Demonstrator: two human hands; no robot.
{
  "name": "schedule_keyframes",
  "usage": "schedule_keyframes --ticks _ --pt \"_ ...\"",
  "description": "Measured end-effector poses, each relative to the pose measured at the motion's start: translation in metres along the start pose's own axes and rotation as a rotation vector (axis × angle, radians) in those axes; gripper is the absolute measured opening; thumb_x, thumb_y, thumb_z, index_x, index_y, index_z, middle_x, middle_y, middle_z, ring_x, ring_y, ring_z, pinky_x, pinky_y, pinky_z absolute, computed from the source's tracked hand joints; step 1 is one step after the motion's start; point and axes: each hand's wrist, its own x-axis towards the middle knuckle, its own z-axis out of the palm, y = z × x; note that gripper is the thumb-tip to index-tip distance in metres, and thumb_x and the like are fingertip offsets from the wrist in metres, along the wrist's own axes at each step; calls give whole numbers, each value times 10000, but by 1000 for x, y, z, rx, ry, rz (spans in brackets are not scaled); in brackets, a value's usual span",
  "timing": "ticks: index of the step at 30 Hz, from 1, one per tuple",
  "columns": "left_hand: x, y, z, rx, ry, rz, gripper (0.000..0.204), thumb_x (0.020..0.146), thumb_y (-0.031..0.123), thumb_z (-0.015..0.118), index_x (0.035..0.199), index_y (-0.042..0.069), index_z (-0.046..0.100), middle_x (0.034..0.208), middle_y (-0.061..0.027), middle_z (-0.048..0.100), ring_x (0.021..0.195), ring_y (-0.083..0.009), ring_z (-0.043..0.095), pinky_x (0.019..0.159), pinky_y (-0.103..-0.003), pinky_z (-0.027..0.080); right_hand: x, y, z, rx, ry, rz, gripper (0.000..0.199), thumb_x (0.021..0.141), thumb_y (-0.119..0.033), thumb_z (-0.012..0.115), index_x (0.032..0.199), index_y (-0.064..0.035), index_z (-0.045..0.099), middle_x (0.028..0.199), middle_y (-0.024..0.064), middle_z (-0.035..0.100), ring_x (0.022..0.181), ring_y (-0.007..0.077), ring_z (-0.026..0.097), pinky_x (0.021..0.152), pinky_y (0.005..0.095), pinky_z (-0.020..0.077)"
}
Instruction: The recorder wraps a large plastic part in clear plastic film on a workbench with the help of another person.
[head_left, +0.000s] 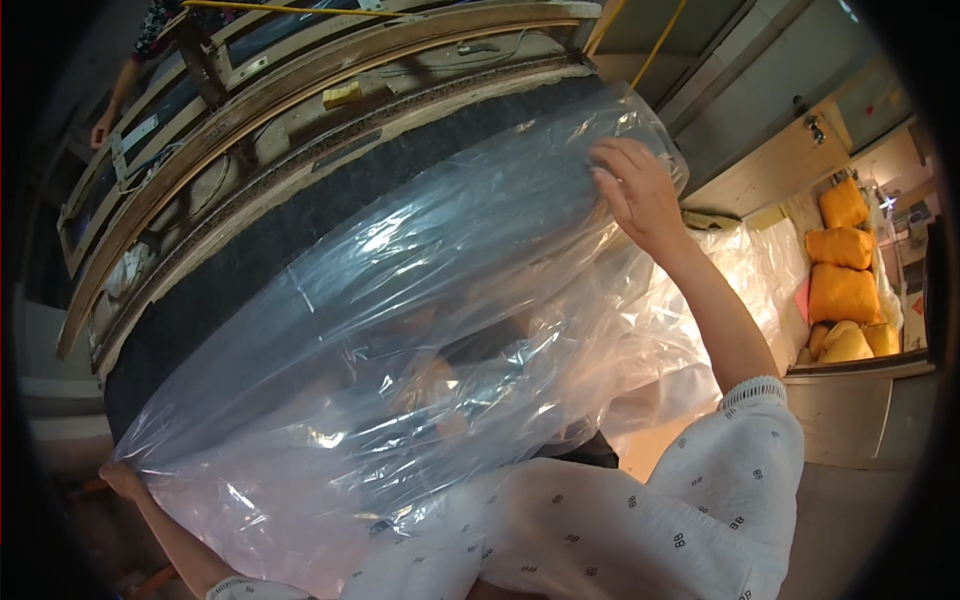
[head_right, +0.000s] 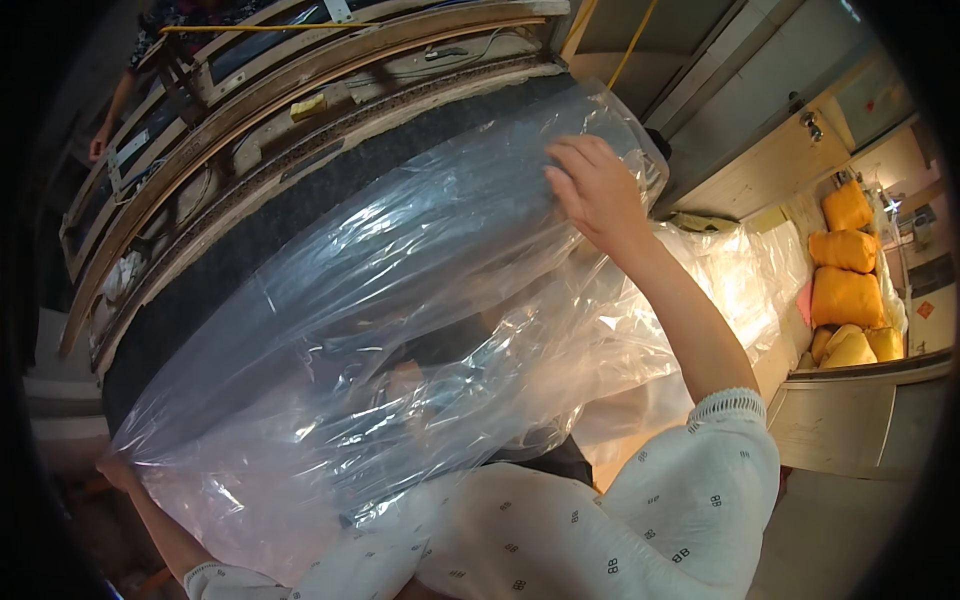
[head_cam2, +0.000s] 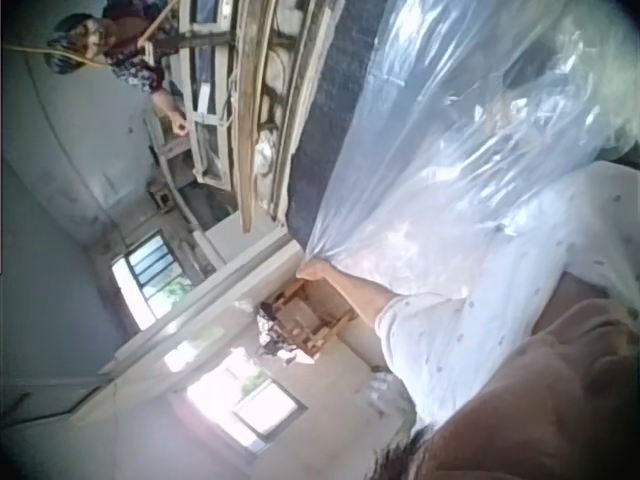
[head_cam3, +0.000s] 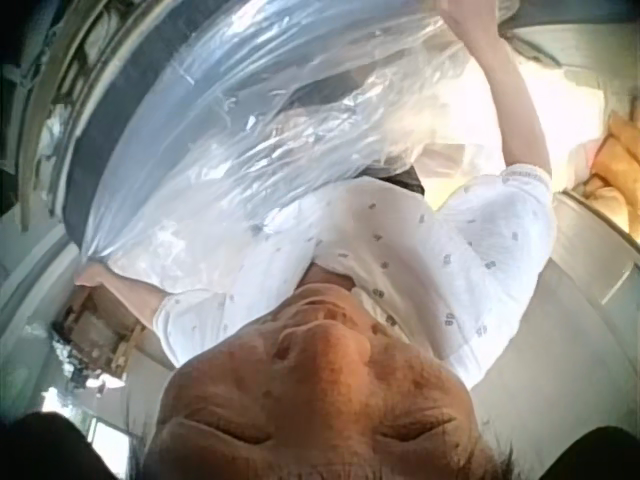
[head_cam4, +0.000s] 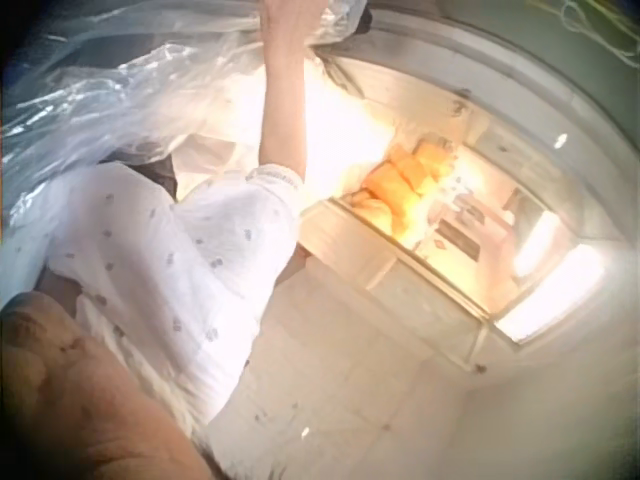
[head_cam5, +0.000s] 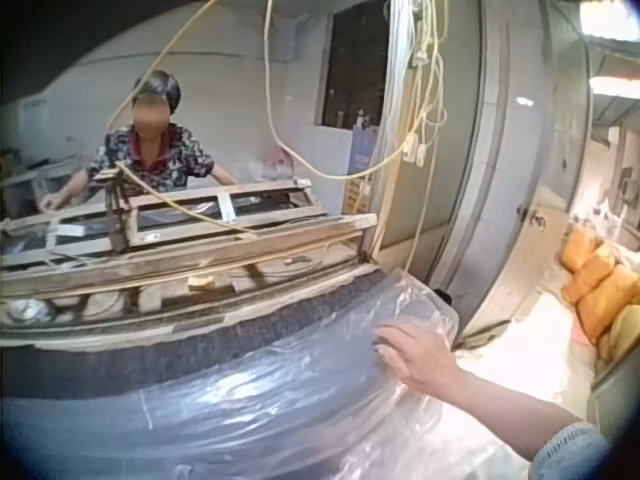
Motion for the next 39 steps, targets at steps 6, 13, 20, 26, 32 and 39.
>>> schedule_keyframes --ticks 6,13,20,26,32,39 --pt "-8 -4 -1 -12 16 36 334 870 258 489 1034 -29 540 1043 -204 596 926 -347 582 802 -399 461 14 -67 47 53 70 -265 375 868 -226 531 1191 -34 522 1267 120 497 1201 307 425 1007 397 335" --pt "-7 -64 -99 -1137 -317 -255 226 917 186 531 1110 68 535 1022 -65 587 909 -191 546 825 -332 451 17 -61 45 86 174 -270 242 823 -147 570 1042 -45 574 959 91 626 911 283 574 775 371 449" --pt "-103 -137 -140 -1229 -601 -301 241 887 246 588 1092 125 547 959 33 602 815 -56 551 699 -230 471 59 -41 63 398 211 40 169 758 -196 663 811 -54 588 605 33 464 615 186 497 562 324 395" --pt "-112 -111 -128 -1187 -540 -412 112 888 267 578 956 178 577 738 75 534 614 -54 492 508 -239 435 104 -8 50 692 -316 -34 117 740 -144 662 796 -50 621 733 -4 603 683 90 543 631 256 440" --pt "-4 70 -83 -1378 -285 -432 161 829 166 525 790 28 598 776 -73 584 697 -200 571 596 -326 463 129 -16 -47 1201 380 124 159 864 -190 579 941 -54 546 824 -27 542 727 77 510 674 243 425" --pt "-94 275 23 -425 202 325 263 891 210 424 968 9 574 1085 -186 575 1015 -312 549 857 -403 420 100 158 96 120 645 408 358 846 -211 505 1140 -7 513 1040 167 589 989 312 552 873 398 412"
